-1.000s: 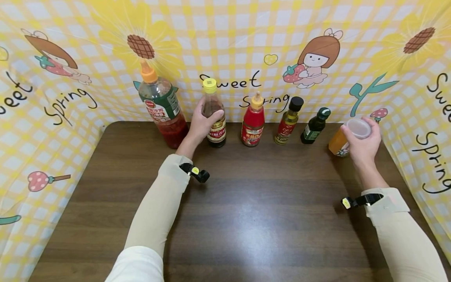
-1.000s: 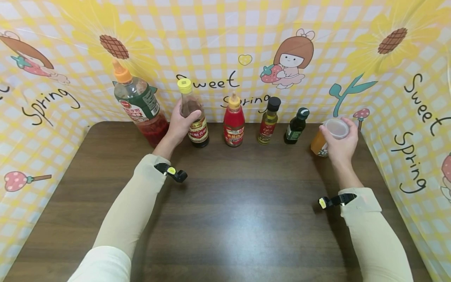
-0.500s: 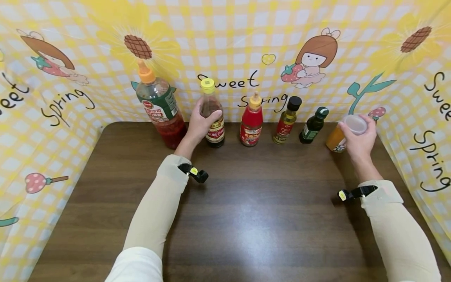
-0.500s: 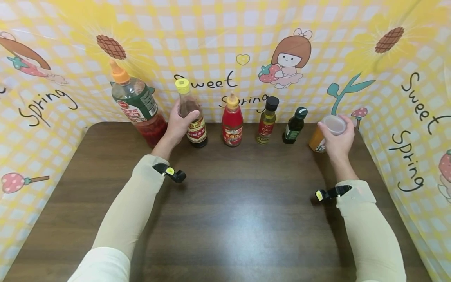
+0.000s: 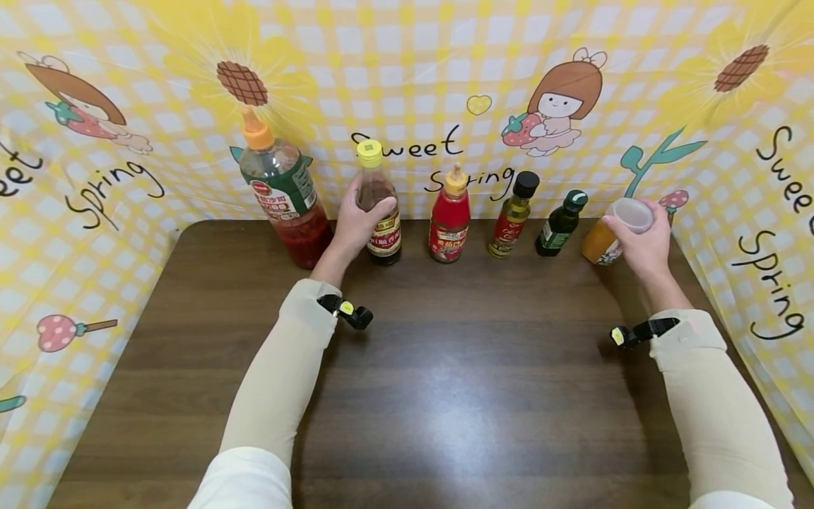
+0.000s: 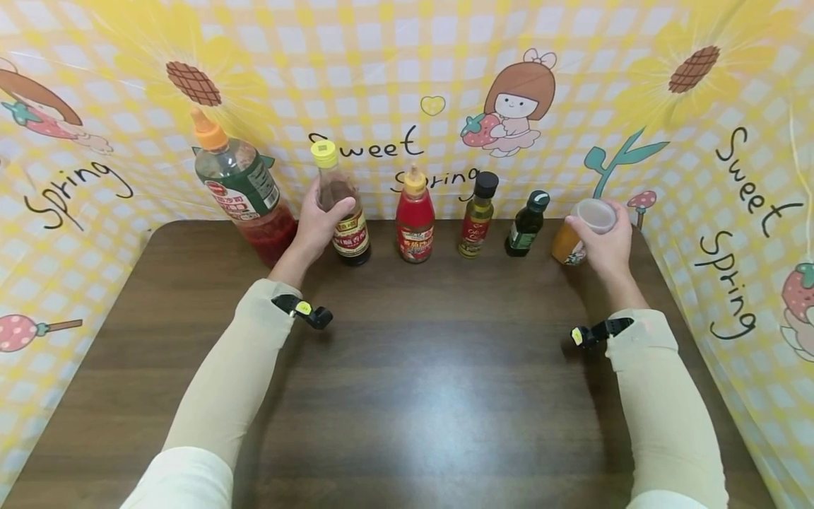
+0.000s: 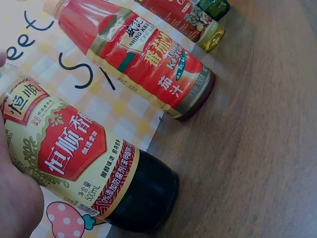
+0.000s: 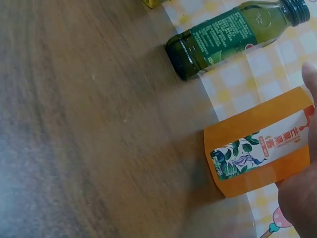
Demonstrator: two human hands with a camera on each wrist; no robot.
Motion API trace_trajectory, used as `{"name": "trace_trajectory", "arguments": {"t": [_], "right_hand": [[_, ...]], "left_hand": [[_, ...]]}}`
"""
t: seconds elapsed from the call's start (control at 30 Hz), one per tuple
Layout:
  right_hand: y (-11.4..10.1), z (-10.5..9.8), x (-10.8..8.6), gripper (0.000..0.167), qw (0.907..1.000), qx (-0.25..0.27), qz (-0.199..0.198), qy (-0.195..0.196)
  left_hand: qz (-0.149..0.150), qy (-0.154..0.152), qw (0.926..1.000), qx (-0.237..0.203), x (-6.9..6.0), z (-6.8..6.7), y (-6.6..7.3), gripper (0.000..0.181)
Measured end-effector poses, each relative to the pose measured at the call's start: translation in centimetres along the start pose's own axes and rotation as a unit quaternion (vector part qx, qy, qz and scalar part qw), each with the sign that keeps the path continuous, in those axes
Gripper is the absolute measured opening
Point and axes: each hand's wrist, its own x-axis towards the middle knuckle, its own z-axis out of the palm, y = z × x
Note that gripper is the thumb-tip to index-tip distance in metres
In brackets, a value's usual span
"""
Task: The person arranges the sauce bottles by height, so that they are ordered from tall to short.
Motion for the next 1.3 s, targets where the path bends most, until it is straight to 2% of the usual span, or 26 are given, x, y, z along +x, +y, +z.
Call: {"name": "trace_trajectory", "arguments": {"t": [0.27, 0.63, 1.07, 1.3], "right_hand": [[0.2, -0.3, 1.0, 0.073, 0.9991, -0.024, -0.012, -0.032], [0.1, -0.5, 1.3, 0.081, 0.997, -0.05, -0.001, -0.06], [0.0, -0.8, 1.4, 0.08, 0.9971, -0.035, -0.003, -0.068], [0.2, -1.3, 1.6, 0.075, 0.995, -0.044, -0.01, -0.09]], "left_hand": [[-0.002, -0.003, 0.9999, -0.013, 0.0, 0.0, 0.1, 0.034], [-0.004, -0.006, 0.9998, -0.017, 0.1, 0.0, -0.1, 0.035], [-0.005, 0.001, 1.0, -0.008, 0.1, 0.1, 0.0, 0.035], [-0.004, 0.001, 0.9999, -0.012, 0.0, 0.1, 0.0, 0.034]]}}
